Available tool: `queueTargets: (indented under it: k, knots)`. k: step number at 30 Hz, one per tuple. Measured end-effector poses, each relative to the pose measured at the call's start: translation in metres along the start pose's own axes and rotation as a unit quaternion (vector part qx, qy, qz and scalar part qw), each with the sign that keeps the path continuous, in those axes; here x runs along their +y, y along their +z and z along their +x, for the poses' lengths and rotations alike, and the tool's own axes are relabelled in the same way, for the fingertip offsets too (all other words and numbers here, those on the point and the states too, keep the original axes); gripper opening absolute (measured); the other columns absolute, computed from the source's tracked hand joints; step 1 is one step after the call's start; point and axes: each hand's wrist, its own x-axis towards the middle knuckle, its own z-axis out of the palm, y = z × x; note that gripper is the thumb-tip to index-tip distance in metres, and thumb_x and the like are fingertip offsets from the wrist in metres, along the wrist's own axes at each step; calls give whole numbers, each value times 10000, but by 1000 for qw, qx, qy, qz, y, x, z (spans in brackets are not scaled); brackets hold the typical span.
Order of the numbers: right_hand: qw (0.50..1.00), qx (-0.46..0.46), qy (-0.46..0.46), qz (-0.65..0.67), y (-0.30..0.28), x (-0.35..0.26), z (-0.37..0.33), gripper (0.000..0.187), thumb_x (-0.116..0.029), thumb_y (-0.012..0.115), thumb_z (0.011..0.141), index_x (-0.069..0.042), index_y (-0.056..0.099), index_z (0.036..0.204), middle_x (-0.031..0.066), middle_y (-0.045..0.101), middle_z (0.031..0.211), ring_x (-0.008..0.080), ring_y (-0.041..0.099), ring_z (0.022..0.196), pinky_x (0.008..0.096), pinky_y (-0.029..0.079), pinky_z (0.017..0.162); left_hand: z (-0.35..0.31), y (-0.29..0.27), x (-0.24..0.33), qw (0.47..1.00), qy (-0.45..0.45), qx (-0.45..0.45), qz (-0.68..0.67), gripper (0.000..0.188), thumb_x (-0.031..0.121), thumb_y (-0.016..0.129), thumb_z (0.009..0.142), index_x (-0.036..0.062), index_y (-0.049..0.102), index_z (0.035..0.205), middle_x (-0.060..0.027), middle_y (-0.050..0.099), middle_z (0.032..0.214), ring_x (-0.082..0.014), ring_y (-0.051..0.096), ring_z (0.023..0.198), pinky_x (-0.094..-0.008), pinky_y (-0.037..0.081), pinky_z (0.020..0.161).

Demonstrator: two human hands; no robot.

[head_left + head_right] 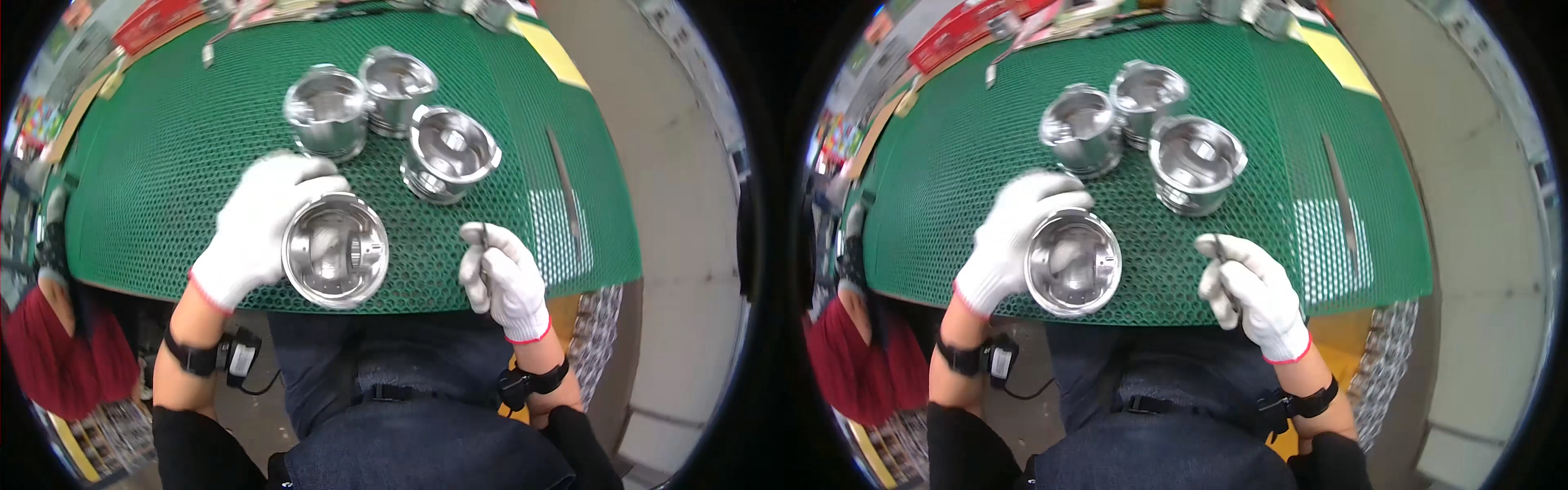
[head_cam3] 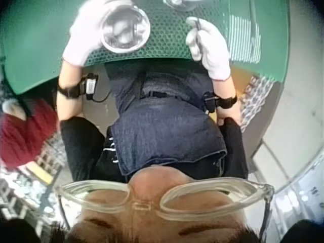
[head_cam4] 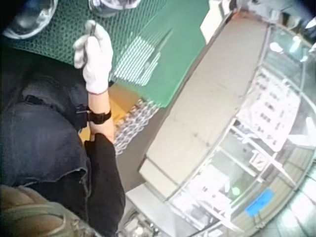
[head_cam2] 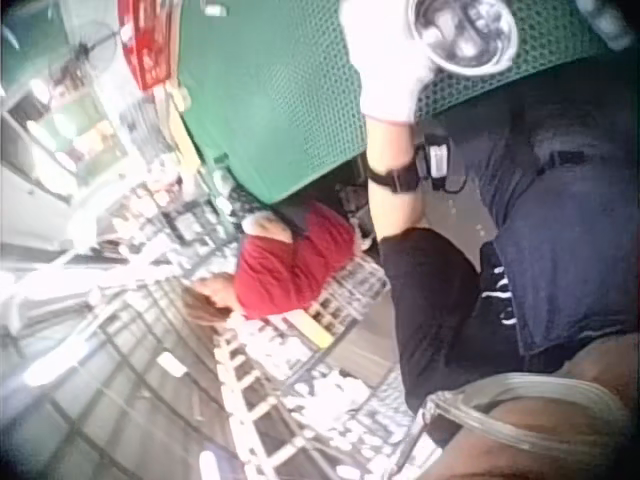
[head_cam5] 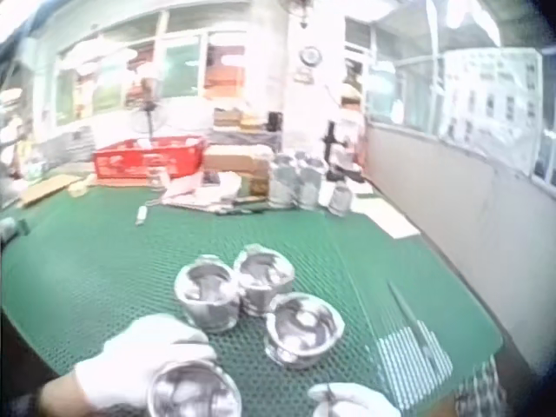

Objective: Inspecting and cleaning the interior grooves of metal pistons using a small tool.

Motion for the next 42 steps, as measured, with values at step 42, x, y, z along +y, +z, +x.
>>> queueTargets:
  k: [42]
  knots:
    - [583,-207,-196,-761,44,-35,-1,204,-210,631,867,-170,641,1067,27,594,724,249,659,624,375,544,534,71,18,58,961,-143,-231,52,260,125,635,836,113,711,1084,-123,707,979,-347,663,990,-426,543,829]
